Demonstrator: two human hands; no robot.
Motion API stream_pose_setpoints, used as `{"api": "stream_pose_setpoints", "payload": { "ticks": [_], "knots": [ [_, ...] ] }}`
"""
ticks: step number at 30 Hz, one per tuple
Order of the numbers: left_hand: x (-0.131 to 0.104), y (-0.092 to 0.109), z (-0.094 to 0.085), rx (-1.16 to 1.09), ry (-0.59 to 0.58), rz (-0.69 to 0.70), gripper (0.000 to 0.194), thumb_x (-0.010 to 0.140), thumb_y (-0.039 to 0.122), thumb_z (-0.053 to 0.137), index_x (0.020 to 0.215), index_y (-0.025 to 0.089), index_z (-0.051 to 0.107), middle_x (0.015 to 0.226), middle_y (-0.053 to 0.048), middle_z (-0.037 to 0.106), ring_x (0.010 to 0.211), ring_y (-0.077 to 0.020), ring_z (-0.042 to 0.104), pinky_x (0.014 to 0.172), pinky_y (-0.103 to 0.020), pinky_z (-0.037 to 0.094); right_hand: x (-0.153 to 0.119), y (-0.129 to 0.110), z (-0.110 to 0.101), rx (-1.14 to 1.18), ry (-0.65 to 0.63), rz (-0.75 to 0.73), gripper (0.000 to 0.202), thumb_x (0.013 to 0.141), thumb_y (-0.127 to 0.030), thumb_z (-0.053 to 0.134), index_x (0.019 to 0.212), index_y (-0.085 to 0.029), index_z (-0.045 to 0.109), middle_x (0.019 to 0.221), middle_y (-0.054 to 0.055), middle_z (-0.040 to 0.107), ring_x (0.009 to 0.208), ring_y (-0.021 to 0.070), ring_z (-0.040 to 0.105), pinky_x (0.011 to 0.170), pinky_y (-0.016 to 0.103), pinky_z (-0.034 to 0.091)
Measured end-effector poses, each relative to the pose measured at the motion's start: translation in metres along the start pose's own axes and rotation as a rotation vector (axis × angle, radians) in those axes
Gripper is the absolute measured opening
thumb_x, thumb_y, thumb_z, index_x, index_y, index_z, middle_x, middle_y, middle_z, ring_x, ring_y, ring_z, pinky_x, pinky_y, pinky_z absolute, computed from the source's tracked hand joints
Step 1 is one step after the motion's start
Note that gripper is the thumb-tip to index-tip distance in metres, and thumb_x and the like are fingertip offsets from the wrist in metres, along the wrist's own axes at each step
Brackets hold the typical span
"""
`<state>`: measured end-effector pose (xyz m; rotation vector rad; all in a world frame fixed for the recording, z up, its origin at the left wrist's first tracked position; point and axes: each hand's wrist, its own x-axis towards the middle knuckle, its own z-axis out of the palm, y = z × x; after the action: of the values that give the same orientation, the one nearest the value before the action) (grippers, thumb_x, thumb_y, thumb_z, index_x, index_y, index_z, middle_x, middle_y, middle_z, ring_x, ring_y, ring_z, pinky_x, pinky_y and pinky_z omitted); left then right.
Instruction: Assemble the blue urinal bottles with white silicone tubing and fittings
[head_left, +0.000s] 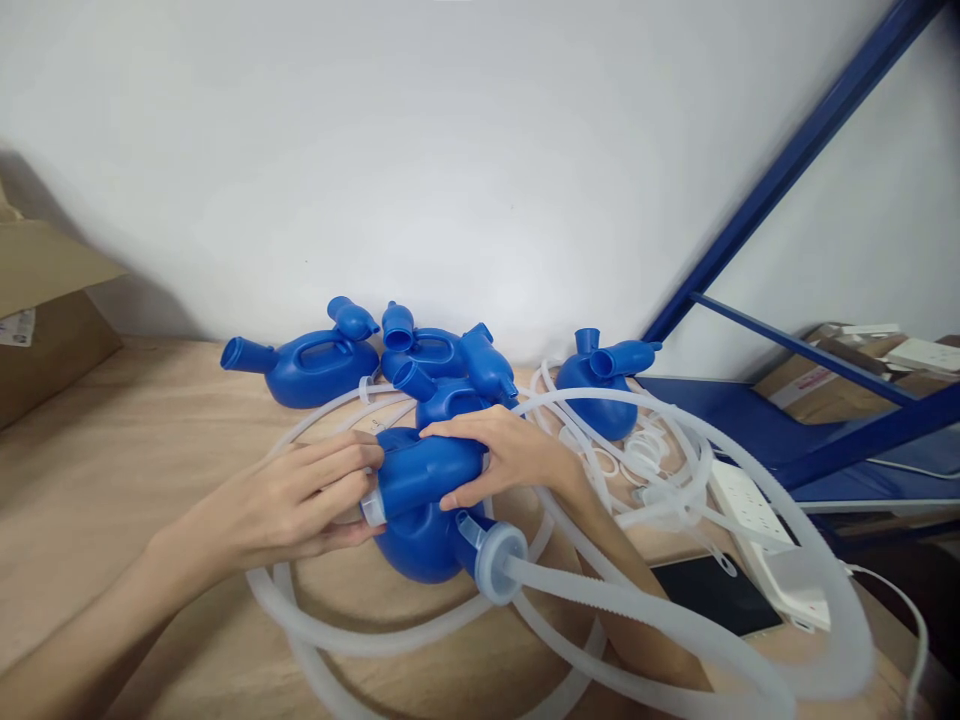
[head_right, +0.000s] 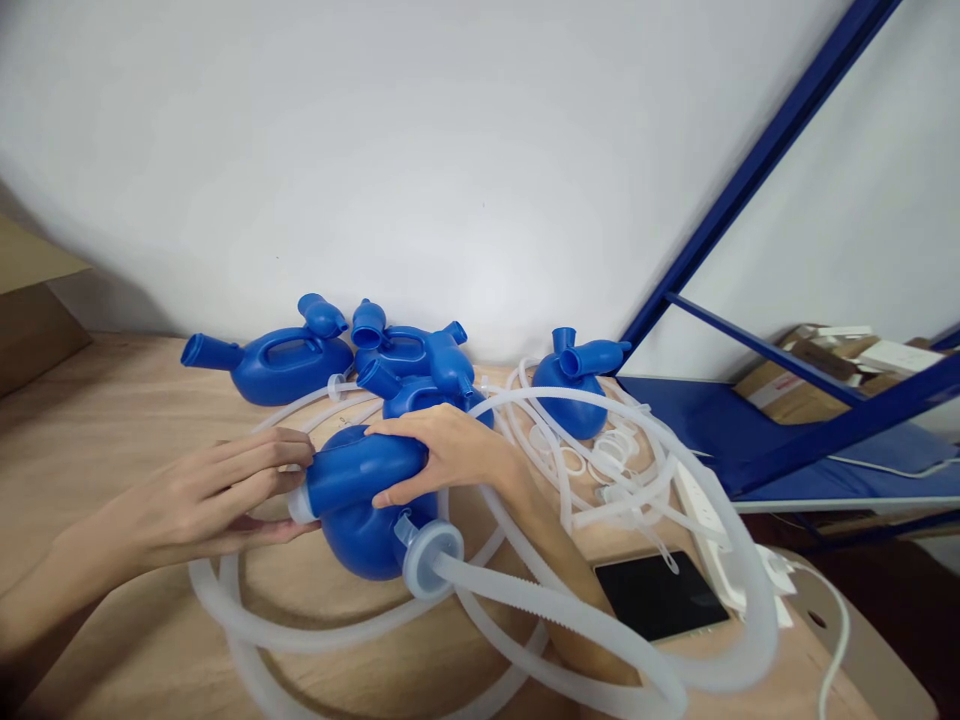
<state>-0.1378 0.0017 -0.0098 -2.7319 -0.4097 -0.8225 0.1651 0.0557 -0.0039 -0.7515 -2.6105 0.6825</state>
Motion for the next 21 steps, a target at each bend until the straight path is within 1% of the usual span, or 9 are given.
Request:
{"api": "stream_pose_setpoints", "payload": {
  "ticks": [4, 7, 9, 12, 14, 16, 17, 19, 21],
  "knots": [
    [0.002, 0.002, -0.004, 0.027, -0.004, -0.019, 0.015, 0.099, 0.024, 0.071, 0.096, 0.017, 0.057, 0.116, -0.015, 0.073, 0.108, -0.0272, 0.073, 0.096, -0.040, 0.063, -0.001, 0.003, 0.000, 0.038, 0.005, -0.007, 0.078, 0.078, -0.062, 0.086, 0.144, -0.024, 0.068, 0.135, 0.007, 0.077, 0.117, 0.0289, 0.075, 0.105, 0.036, 0.053],
    [0.002, 0.002, -0.006, -0.005, -0.019, -0.057, 0.011, 0.101, 0.021, 0.065, 0.098, 0.019, 0.056, 0.121, -0.015, 0.071, 0.111, -0.0264, 0.072, 0.090, -0.036, 0.063, -0.002, 0.006, -0.002, 0.075, 0.018, 0.001, 0.078, 0.078, -0.062, 0.087, 0.144, -0.025, 0.069, 0.135, 0.007, 0.077, 0.117, 0.0292, 0.075, 0.104, 0.036, 0.054],
    [0.001, -0.002, -0.005, -0.047, -0.018, -0.117, 0.006, 0.103, 0.019, 0.061, 0.098, 0.018, 0.057, 0.123, -0.015, 0.069, 0.109, -0.0243, 0.072, 0.085, -0.032, 0.062, -0.003, 0.007, -0.004, 0.075, 0.027, 0.019, 0.078, 0.077, -0.061, 0.088, 0.144, -0.025, 0.069, 0.133, 0.007, 0.077, 0.117, 0.0298, 0.075, 0.106, 0.038, 0.054],
    [-0.001, -0.011, -0.003, -0.146, 0.024, -0.272, 0.011, 0.102, 0.014, 0.058, 0.092, 0.018, 0.061, 0.115, -0.010, 0.067, 0.090, -0.0156, 0.071, 0.073, -0.023, 0.056, -0.004, 0.006, -0.007, 0.069, 0.034, 0.049, 0.078, 0.076, -0.059, 0.089, 0.143, -0.025, 0.070, 0.134, 0.008, 0.077, 0.117, 0.0303, 0.075, 0.106, 0.039, 0.054],
    [0.001, -0.015, -0.003, -0.258, 0.024, -0.394, 0.016, 0.100, 0.014, 0.058, 0.085, 0.018, 0.063, 0.099, -0.005, 0.067, 0.075, -0.0110, 0.065, 0.063, -0.019, 0.050, -0.004, 0.005, -0.007, 0.070, 0.032, 0.067, 0.077, 0.076, -0.059, 0.089, 0.143, -0.025, 0.070, 0.134, 0.008, 0.077, 0.117, 0.0303, 0.075, 0.105, 0.038, 0.054],
    [0.005, -0.015, -0.006, -0.397, -0.054, -0.508, 0.015, 0.098, 0.019, 0.062, 0.084, 0.019, 0.066, 0.081, 0.000, 0.064, 0.061, -0.0086, 0.055, 0.054, -0.018, 0.042, -0.004, 0.004, -0.006, 0.075, 0.028, 0.074, 0.078, 0.075, -0.059, 0.089, 0.143, -0.025, 0.070, 0.133, 0.008, 0.078, 0.116, 0.0302, 0.075, 0.105, 0.038, 0.055],
    [0.007, -0.014, -0.008, -0.474, -0.111, -0.561, 0.012, 0.097, 0.022, 0.065, 0.086, 0.019, 0.069, 0.077, 0.002, 0.063, 0.057, -0.0079, 0.049, 0.051, -0.018, 0.040, -0.003, 0.004, -0.006, 0.078, 0.025, 0.071, 0.078, 0.075, -0.060, 0.089, 0.143, -0.026, 0.070, 0.133, 0.008, 0.077, 0.117, 0.0304, 0.075, 0.105, 0.039, 0.055],
    [0.013, -0.007, -0.011, -0.633, -0.237, -0.658, 0.011, 0.094, 0.030, 0.071, 0.091, 0.020, 0.073, 0.078, 0.002, 0.064, 0.054, -0.0068, 0.041, 0.048, -0.018, 0.036, -0.003, 0.004, -0.004, 0.079, 0.018, 0.057, 0.079, 0.075, -0.061, 0.089, 0.143, -0.026, 0.070, 0.135, 0.008, 0.077, 0.118, 0.0310, 0.075, 0.106, 0.040, 0.054],
    [0.019, 0.002, -0.011, -0.739, -0.305, -0.753, 0.018, 0.093, 0.037, 0.072, 0.090, 0.020, 0.075, 0.078, 0.002, 0.063, 0.054, -0.0066, 0.037, 0.048, -0.019, 0.033, -0.002, 0.005, -0.003, 0.076, 0.019, 0.050, 0.080, 0.075, -0.062, 0.089, 0.144, -0.025, 0.069, 0.137, 0.008, 0.076, 0.119, 0.0315, 0.074, 0.108, 0.041, 0.054]
  ]
}}
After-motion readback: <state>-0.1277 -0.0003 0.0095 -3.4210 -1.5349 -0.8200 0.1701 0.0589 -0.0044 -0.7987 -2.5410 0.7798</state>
